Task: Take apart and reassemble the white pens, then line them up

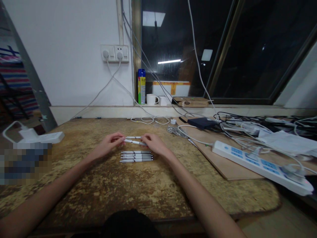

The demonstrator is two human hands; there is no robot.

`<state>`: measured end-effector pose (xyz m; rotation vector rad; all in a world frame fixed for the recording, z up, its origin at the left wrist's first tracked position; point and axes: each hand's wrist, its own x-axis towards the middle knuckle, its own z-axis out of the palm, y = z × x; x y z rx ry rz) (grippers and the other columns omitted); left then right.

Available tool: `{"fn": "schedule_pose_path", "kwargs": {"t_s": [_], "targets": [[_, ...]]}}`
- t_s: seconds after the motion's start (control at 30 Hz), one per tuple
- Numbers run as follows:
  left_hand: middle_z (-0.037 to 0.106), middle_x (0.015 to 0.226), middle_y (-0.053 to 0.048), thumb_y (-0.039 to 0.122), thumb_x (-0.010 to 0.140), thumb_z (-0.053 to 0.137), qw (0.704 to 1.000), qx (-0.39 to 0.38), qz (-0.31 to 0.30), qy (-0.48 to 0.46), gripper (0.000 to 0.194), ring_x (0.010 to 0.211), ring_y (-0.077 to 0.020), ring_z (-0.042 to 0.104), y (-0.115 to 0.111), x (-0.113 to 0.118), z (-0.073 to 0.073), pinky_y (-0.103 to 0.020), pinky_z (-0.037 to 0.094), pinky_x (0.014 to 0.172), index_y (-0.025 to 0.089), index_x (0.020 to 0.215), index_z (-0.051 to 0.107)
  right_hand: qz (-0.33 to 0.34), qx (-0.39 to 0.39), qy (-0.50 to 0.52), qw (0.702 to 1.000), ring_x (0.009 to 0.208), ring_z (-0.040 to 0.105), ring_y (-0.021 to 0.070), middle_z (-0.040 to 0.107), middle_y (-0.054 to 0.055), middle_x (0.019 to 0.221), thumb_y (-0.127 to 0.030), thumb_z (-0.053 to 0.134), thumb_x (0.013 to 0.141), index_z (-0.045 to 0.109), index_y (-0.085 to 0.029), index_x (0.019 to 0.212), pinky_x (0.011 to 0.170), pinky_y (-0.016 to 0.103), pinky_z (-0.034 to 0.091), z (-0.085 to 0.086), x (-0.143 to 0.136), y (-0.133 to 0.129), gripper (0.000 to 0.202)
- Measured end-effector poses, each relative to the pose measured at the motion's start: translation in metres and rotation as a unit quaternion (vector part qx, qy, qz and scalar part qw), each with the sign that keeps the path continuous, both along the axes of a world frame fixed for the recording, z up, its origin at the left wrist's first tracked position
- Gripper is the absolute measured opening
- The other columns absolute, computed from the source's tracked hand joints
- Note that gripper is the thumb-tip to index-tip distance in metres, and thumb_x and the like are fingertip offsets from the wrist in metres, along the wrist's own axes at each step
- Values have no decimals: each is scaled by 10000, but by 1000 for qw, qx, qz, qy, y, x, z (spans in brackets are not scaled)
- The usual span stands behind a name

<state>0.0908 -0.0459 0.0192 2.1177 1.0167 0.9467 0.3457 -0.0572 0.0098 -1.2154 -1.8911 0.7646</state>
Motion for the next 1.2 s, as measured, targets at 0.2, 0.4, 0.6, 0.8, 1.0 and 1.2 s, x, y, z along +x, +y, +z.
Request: {"fn": "schedule_pose_path", "kwargs": {"t_s": [0.2,0.4,0.6,0.8,1.0,1.2], "targets": [[750,964,-74,515,861,638,996,-39,-61,43,368,873,-225,665,3,-7,-3,-315,504,778,185,991,737,92,-25,-66,993,644,562,141,700,43,759,-390,630,880,739,-136,846,610,260,414,-6,18,7,279],[761,957,-64,489,887,625,989,-32,-88,112,341,821,-201,648,2,-10,-4,-285,467,721,219,1038,769,128,-19,-94,987,750,618,173,750,69,861,-456,660,861,776,-137,902,681,277,466,-13,23,11,341],[762,977,-69,501,868,630,987,-18,-83,134,357,824,-208,635,6,-12,-6,-285,473,718,224,1033,783,121,-16,-105,987,749,632,176,760,87,887,-440,660,865,776,-130,919,677,276,471,-14,23,11,336],[760,1004,-69,502,890,595,988,-5,-70,135,337,900,-229,653,4,-11,-5,-303,488,804,256,1001,797,113,-18,-104,988,705,628,170,744,71,850,-407,635,874,758,-133,945,633,263,452,-13,21,7,309],[735,937,-65,484,940,518,987,59,-10,147,370,837,-230,631,12,-3,-8,-317,479,791,223,1003,772,90,-7,-101,991,669,597,158,720,50,799,-368,605,873,741,-133,896,604,254,419,-15,18,10,272],[673,1126,-104,348,941,541,958,214,26,191,273,1111,-267,562,42,25,-8,-405,397,1029,195,1078,720,49,20,-132,990,657,573,146,706,38,753,-271,549,885,731,-131,798,613,254,386,-8,14,6,246]]}}
